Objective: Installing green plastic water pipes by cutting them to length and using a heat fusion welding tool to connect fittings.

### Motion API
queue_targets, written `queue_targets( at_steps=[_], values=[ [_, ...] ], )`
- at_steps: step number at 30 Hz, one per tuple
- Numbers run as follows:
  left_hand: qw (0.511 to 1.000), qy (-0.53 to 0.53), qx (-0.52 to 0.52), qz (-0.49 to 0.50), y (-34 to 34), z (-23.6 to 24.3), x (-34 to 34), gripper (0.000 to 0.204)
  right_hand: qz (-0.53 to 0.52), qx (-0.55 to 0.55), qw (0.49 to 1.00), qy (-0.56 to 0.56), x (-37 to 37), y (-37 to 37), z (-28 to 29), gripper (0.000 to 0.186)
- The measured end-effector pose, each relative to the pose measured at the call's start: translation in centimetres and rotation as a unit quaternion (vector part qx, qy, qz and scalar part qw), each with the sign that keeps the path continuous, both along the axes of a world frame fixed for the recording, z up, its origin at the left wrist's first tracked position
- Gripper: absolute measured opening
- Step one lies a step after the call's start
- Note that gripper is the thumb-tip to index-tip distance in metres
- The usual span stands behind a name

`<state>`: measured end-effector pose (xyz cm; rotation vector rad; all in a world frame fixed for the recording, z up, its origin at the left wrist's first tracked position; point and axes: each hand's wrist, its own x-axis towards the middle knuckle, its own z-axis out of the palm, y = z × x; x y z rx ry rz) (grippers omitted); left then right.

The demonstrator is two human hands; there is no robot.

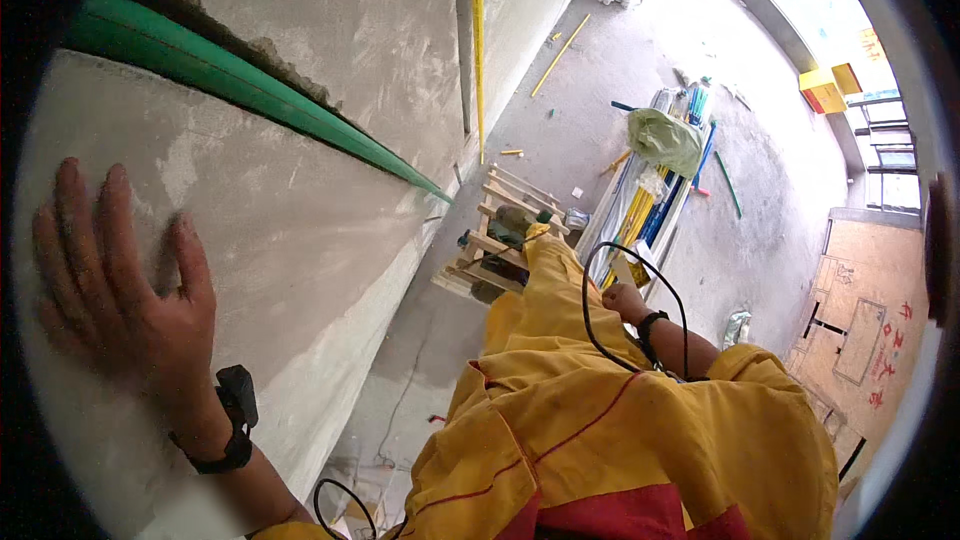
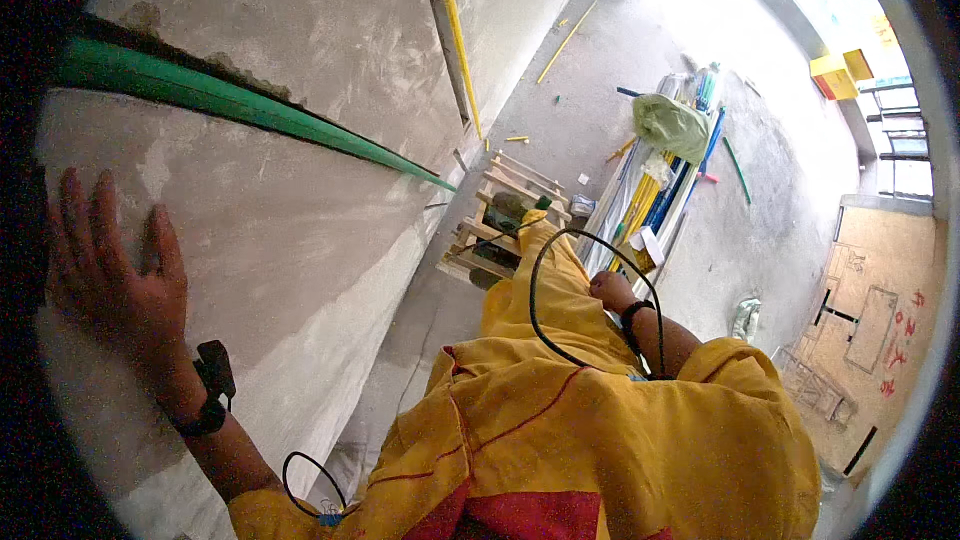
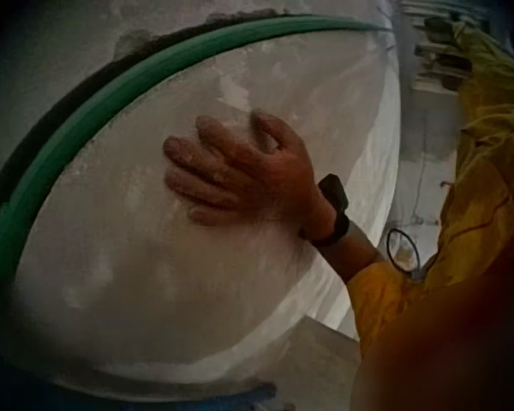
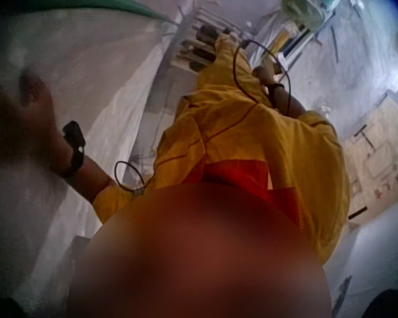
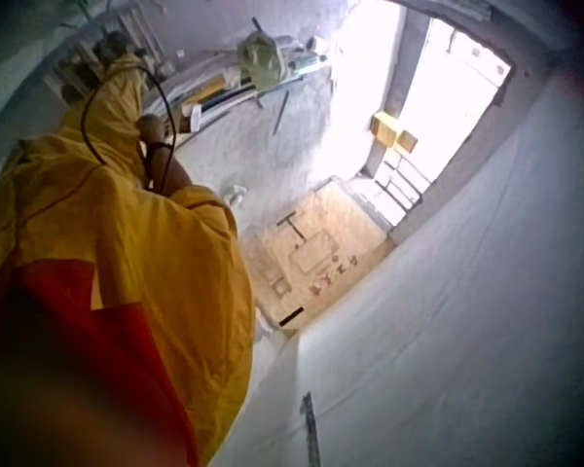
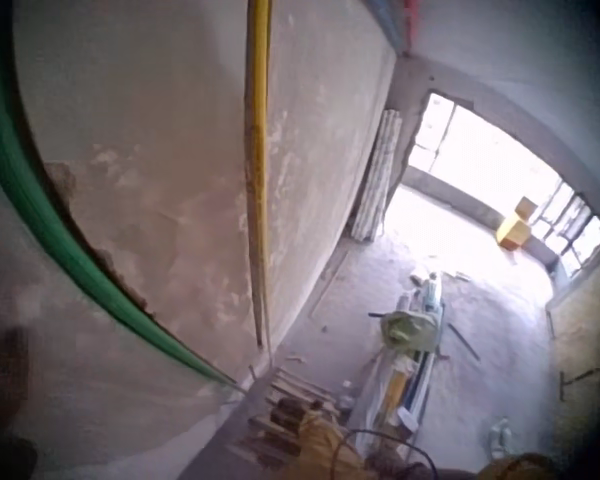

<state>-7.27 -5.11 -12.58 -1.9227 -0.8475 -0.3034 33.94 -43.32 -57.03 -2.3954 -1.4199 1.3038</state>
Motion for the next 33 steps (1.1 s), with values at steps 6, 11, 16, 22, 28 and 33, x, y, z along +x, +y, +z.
queue_targets(
  at_steps=[6,11,16,22,28,33],
  values=[
    [0.999,0.004,-0.003,0.032,-0.1,-0.5,-0.7,0.040,-0.022,-0.058,0.998,-0.004,0.7,0.2,-1.4,0.021],
    [0.980,-0.090,-0.132,-0.121,-2.5,-4.8,-2.3,0.034,-0.012,-0.080,0.996,-0.025,1.6,0.3,-2.9,0.023],
    [0.687,-0.349,-0.637,0.024,-9.5,-29.7,1.4,0.028,-0.110,-0.164,0.980,-0.034,2.9,4.7,-4.8,0.029],
    [0.461,-0.257,-0.820,0.221,-17.9,-56.6,3.6,0.050,-0.097,-0.061,0.992,0.052,2.2,8.1,-12.0,0.028],
    [0.350,-0.462,-0.795,0.177,-17.5,-69.8,8.4,0.076,0.151,-0.077,0.979,0.116,6.0,8.8,-22.3,0.024],
    [0.488,-0.335,-0.799,0.105,-17.3,-70.7,6.0,0.074,0.001,-0.147,0.974,0.170,8.2,12.5,-28.1,0.026]
  ],
)
